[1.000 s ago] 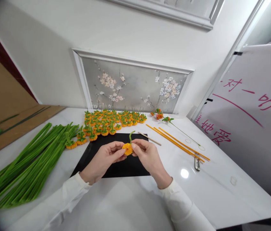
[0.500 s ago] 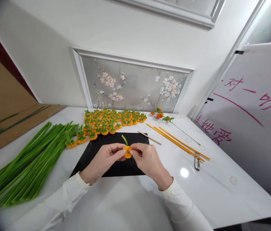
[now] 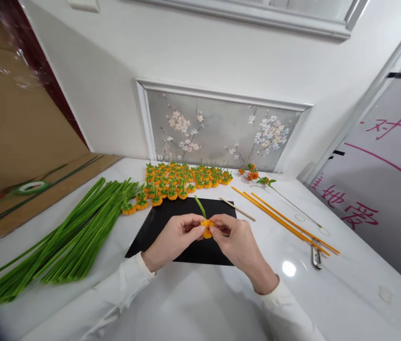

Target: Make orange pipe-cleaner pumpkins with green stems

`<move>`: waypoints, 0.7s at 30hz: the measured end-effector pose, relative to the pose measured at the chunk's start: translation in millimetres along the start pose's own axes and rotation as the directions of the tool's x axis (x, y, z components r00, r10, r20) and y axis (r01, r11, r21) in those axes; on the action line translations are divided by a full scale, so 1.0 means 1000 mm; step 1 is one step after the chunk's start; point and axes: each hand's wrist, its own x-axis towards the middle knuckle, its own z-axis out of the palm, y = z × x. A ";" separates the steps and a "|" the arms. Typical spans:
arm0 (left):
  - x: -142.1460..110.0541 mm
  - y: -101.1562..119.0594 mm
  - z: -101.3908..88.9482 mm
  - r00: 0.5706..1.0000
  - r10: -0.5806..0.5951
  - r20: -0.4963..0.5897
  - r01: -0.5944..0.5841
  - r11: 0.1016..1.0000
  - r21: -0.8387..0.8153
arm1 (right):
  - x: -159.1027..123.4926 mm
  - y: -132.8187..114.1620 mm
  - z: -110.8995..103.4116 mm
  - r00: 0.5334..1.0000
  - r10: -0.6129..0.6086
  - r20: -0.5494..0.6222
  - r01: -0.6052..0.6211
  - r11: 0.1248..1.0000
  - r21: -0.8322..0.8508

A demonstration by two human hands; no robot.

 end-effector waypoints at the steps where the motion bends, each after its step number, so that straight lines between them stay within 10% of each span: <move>1: 0.000 0.000 0.000 1.000 0.003 -0.002 -0.003 1.000 0.006 | 0.000 0.000 0.000 1.000 0.003 0.000 -0.003 1.000 0.029; 21: 0.008 0.000 -0.008 0.995 -0.083 0.048 0.089 0.987 -0.137 | 0.013 0.000 0.003 0.985 0.158 0.064 -0.170 0.922 0.347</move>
